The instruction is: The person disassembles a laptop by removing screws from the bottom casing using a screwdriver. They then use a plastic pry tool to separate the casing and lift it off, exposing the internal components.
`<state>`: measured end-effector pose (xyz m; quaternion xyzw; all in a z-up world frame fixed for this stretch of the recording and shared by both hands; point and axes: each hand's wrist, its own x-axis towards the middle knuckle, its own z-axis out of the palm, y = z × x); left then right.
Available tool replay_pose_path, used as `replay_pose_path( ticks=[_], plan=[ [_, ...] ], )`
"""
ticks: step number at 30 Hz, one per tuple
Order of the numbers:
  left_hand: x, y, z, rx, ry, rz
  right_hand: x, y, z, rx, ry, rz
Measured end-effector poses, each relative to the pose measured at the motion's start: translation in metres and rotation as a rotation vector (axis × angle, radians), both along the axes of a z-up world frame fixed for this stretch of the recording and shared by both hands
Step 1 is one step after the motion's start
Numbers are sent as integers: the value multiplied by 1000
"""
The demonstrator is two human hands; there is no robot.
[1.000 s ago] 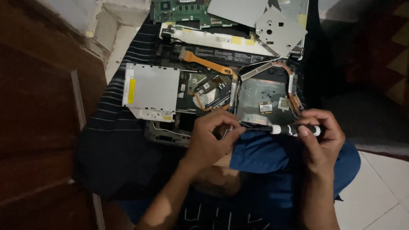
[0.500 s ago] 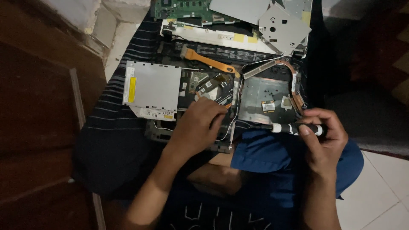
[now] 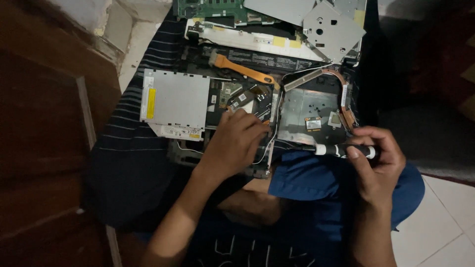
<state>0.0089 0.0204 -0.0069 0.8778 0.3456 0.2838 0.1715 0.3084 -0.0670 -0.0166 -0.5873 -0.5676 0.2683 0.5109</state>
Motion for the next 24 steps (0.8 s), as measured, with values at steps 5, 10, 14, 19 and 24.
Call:
replay_pose_path(
  ticks=[5,10,14,19,24],
  plan=[
    [2,1,0,75,0,28,2,0,-3,7,11,8],
    [1,1,-3,91,-16,47,-1,0,0,-23,-14,-31],
    [-2,-2,-2,58,-99,84,0,1,-1,28,-24,14],
    [-5,-10,3,40,-181,114,-2,1,1,21,-21,16],
    [3,-47,8,-149,-278,183,-3,0,1,-11,40,35]
  ],
)
